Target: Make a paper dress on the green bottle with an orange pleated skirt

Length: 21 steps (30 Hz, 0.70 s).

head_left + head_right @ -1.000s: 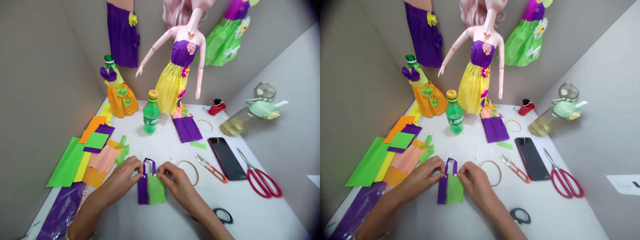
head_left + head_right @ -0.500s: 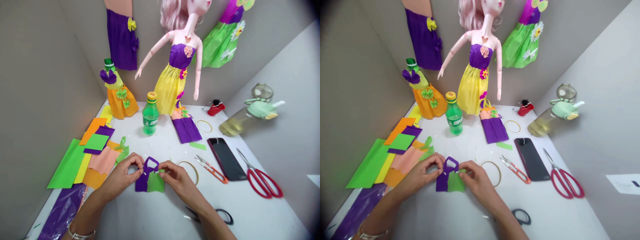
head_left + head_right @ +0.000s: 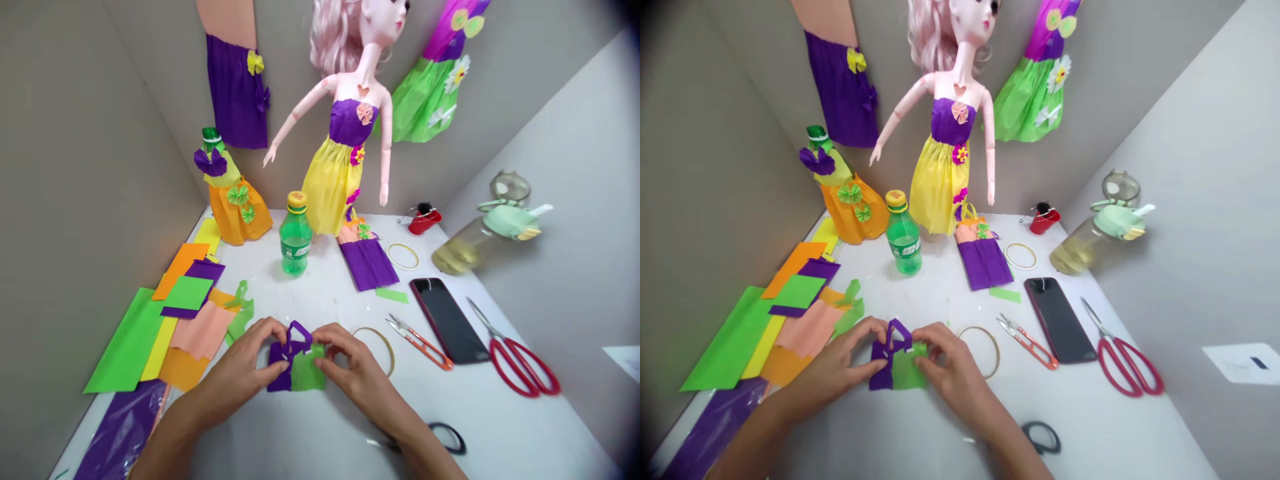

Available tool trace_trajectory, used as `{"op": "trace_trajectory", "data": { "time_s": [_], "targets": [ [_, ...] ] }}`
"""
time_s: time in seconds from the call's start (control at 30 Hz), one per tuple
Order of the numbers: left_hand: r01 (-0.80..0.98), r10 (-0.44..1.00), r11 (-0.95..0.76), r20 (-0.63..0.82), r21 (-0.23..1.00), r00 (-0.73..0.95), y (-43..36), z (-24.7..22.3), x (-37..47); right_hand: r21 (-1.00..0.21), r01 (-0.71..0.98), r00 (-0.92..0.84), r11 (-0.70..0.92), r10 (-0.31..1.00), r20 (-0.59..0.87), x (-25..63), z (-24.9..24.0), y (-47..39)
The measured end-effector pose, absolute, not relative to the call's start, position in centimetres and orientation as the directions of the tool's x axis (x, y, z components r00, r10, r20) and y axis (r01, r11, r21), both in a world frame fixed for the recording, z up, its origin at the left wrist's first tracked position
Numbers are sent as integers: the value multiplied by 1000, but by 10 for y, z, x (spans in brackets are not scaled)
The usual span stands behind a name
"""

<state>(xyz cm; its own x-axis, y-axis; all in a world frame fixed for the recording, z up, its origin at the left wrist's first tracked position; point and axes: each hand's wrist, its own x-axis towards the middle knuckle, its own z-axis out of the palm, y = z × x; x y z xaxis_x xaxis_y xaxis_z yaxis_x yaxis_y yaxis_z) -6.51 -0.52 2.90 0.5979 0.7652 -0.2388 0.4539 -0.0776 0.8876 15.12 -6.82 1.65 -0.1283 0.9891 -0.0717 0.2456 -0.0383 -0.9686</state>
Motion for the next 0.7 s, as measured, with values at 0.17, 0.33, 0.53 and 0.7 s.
{"op": "trace_trajectory", "data": {
  "time_s": [0.17, 0.33, 0.53, 0.7],
  "targets": [
    [468, 770, -43, -269, 882, 579, -7, 29, -62, -971, 235, -177, 39, 984, -3, 151, 20, -69],
    [507, 733, -44, -317, 861, 602, -9, 29, -64, -961, 271, -212, 48, 977, -10, 152, 25, -69],
    [519, 718, -47, -333, 853, 611, -8, 31, -64, -951, 309, -209, 31, 977, -36, 152, 30, -69],
    [472, 723, 9, -332, 881, 606, -6, 30, -66, -956, 292, -174, 2, 984, -51, 151, 30, -69]
  ]
}}
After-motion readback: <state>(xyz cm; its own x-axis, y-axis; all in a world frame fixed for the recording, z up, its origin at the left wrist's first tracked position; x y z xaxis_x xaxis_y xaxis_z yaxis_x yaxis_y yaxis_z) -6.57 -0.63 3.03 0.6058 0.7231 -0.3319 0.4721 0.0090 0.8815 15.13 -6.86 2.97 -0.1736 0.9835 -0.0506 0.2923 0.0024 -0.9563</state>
